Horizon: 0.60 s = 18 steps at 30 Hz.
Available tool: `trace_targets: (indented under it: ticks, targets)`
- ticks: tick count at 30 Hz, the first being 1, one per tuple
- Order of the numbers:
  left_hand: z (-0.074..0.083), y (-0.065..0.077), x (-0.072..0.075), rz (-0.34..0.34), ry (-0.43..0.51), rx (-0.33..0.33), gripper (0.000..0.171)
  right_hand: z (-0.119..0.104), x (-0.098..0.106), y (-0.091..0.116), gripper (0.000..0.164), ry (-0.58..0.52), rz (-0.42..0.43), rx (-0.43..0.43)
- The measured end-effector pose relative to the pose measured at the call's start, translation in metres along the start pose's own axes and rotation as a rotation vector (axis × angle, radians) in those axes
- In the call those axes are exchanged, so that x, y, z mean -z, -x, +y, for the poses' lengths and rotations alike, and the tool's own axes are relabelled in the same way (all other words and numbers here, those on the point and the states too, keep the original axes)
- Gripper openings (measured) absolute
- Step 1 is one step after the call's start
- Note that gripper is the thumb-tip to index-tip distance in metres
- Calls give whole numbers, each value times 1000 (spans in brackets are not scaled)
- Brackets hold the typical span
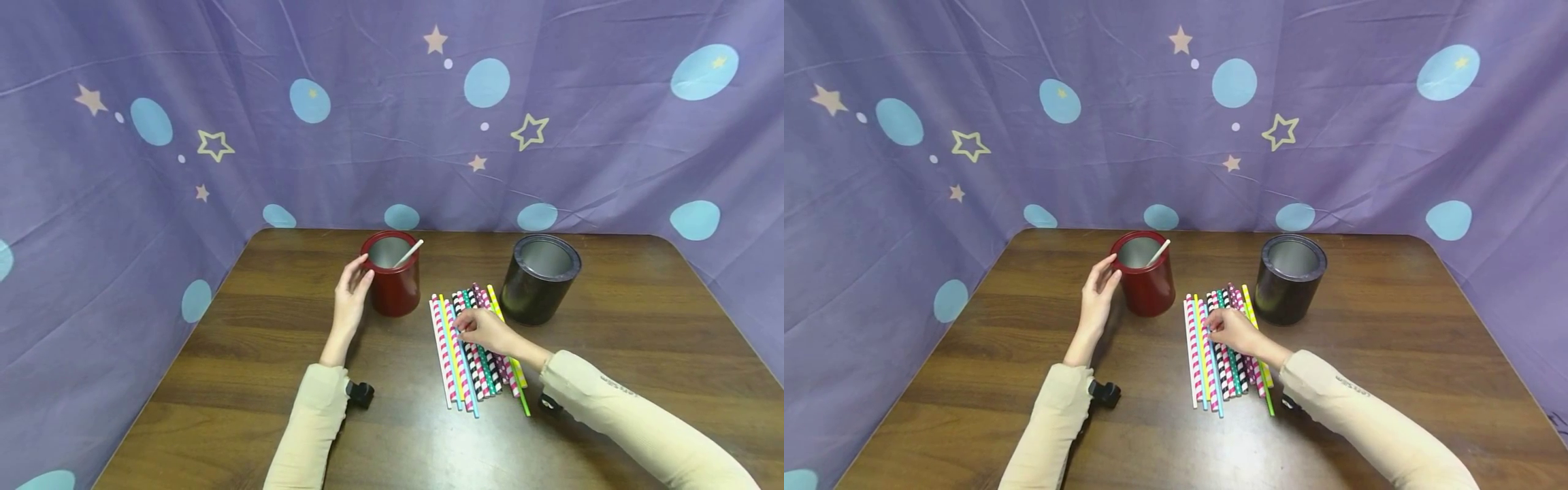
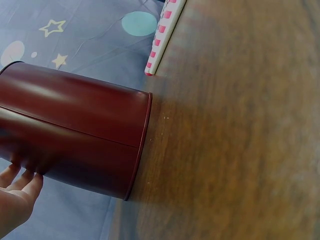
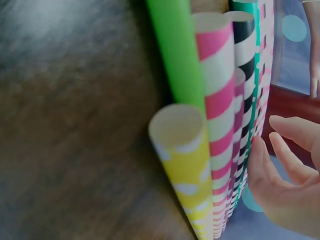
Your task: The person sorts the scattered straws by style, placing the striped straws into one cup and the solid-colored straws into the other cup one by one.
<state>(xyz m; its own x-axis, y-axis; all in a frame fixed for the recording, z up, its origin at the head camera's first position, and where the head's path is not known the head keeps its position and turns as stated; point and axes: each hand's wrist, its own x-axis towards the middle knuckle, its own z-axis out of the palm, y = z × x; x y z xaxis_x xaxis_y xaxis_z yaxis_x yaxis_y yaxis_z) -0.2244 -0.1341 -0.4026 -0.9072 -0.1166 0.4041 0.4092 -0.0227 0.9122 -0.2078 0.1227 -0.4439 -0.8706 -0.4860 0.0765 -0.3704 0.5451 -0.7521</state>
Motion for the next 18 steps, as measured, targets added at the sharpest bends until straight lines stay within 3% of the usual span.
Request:
trace_targets:
  ticks: [10, 18]
  targets:
    - [0, 0, 1, -8, -10, 6, 36, 3, -8, -1, 12, 143, 55, 28]
    - [-26, -5, 7, -6, -6, -26, 36, 1, -9, -2, 9, 211, 51, 47]
